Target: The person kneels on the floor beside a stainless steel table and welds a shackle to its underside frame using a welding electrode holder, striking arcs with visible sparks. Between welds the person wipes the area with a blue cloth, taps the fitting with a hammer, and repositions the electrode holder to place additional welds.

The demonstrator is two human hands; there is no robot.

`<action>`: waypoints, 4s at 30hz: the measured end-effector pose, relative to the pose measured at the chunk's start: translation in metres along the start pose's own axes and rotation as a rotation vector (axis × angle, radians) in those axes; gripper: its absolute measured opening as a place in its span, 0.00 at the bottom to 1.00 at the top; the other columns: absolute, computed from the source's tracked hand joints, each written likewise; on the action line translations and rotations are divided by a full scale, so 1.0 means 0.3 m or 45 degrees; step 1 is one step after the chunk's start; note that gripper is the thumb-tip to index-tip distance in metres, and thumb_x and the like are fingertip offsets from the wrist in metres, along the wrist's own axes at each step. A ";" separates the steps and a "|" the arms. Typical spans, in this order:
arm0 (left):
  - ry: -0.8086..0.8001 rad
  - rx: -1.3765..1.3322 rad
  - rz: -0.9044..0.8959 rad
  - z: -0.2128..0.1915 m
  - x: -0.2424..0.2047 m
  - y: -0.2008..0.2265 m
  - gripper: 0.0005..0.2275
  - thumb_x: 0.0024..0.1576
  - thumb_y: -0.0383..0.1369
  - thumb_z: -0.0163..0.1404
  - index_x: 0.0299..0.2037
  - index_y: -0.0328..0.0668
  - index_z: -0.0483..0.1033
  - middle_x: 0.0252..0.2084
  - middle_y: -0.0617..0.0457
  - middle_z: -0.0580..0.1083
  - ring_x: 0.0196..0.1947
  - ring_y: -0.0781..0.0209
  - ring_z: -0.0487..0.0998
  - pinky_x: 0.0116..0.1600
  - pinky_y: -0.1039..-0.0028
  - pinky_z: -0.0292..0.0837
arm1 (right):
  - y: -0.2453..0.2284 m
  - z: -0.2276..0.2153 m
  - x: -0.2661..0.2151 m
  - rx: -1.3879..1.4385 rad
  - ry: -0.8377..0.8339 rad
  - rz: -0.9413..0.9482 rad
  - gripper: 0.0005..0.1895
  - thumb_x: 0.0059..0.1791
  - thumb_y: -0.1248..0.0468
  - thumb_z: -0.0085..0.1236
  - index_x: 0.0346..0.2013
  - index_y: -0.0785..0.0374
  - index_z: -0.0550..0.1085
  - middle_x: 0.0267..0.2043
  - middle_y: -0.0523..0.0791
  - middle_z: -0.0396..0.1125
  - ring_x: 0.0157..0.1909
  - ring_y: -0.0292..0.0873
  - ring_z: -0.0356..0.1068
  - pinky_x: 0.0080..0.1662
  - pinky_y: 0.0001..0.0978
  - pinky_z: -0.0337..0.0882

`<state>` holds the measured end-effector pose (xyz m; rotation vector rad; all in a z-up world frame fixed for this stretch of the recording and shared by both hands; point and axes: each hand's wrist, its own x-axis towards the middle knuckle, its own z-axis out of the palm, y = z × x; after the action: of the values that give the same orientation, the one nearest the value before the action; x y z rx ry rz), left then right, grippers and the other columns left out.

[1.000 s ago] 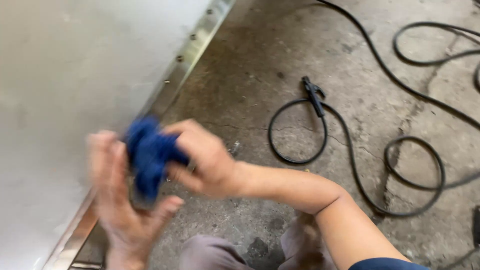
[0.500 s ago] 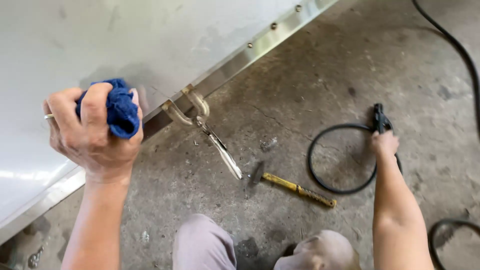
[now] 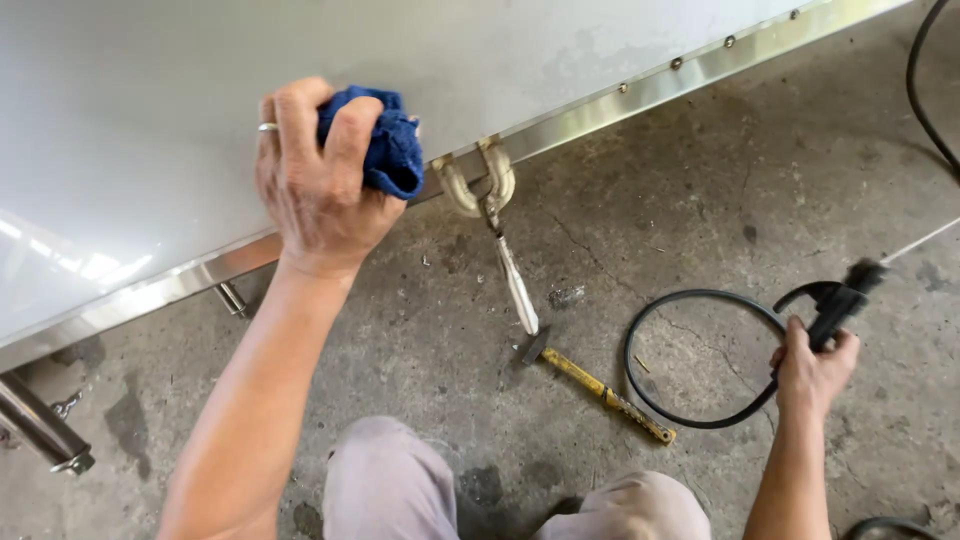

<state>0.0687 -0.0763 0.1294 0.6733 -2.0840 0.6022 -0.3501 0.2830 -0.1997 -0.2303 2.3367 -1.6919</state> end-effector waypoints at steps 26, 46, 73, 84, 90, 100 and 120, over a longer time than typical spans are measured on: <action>-0.538 -1.101 0.128 -0.578 -0.252 0.025 0.15 0.47 0.43 0.62 0.43 0.52 0.79 0.38 0.58 0.76 0.39 0.55 0.73 0.49 0.66 0.71 | -0.595 -0.066 -0.853 0.692 0.066 -0.296 0.08 0.60 0.73 0.50 0.53 0.65 0.65 0.38 0.48 0.66 0.32 0.42 0.67 0.36 0.35 0.71; -0.865 -1.368 0.091 -0.184 -0.214 0.560 0.12 0.51 0.36 0.65 0.38 0.38 0.80 0.34 0.47 0.78 0.37 0.51 0.79 0.50 0.64 0.74 | 0.688 -0.025 -0.605 -1.038 0.165 0.004 0.31 0.43 0.55 0.70 0.52 0.66 0.66 0.50 0.59 0.61 0.53 0.64 0.64 0.53 0.52 0.68; -1.873 -1.724 -0.087 0.169 -0.794 0.872 0.29 0.72 0.51 0.41 0.30 0.33 0.81 0.24 0.49 0.78 0.21 0.59 0.77 0.33 0.68 0.72 | -0.374 -1.195 -2.586 -1.413 0.803 2.023 0.21 0.40 0.59 0.68 0.43 0.71 0.82 0.45 0.61 0.75 0.47 0.63 0.75 0.47 0.52 0.75; -1.659 -1.976 -0.363 0.233 -0.798 0.727 0.10 0.60 0.35 0.55 0.35 0.36 0.84 0.26 0.54 0.77 0.26 0.67 0.76 0.36 0.74 0.72 | -0.316 -1.045 -2.295 -1.481 0.862 1.367 0.34 0.44 0.38 0.67 0.37 0.71 0.82 0.36 0.60 0.75 0.40 0.60 0.76 0.43 0.49 0.75; -1.867 -2.078 -0.579 0.082 -0.626 0.587 0.10 0.57 0.36 0.58 0.33 0.36 0.85 0.23 0.55 0.77 0.23 0.69 0.75 0.31 0.74 0.72 | -0.895 -0.498 -1.487 -0.530 0.543 0.333 0.19 0.51 0.54 0.63 0.47 0.66 0.78 0.36 0.50 0.73 0.36 0.44 0.72 0.41 0.37 0.72; -0.989 -1.543 -0.501 -0.105 -0.435 0.276 0.32 0.59 0.39 0.57 0.74 0.41 0.64 0.26 0.52 0.72 0.28 0.64 0.73 0.38 0.70 0.71 | -0.992 0.256 -0.951 1.250 -1.429 0.887 0.17 0.58 0.51 0.46 0.44 0.62 0.72 0.24 0.37 0.54 0.23 0.32 0.56 0.18 0.24 0.54; -1.066 -1.228 -0.583 -0.266 -0.229 0.506 0.08 0.59 0.34 0.56 0.46 0.49 0.84 0.30 0.48 0.78 0.30 0.58 0.78 0.36 0.71 0.71 | -0.762 -0.220 -0.851 0.118 -0.924 -0.514 0.06 0.52 0.68 0.61 0.43 0.66 0.80 0.53 0.49 0.65 0.44 0.38 0.68 0.41 0.31 0.72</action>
<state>0.0500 0.1029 0.0883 0.8226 -2.4380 -1.0687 -0.1287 0.3399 0.0639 -1.1452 1.7309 -1.5048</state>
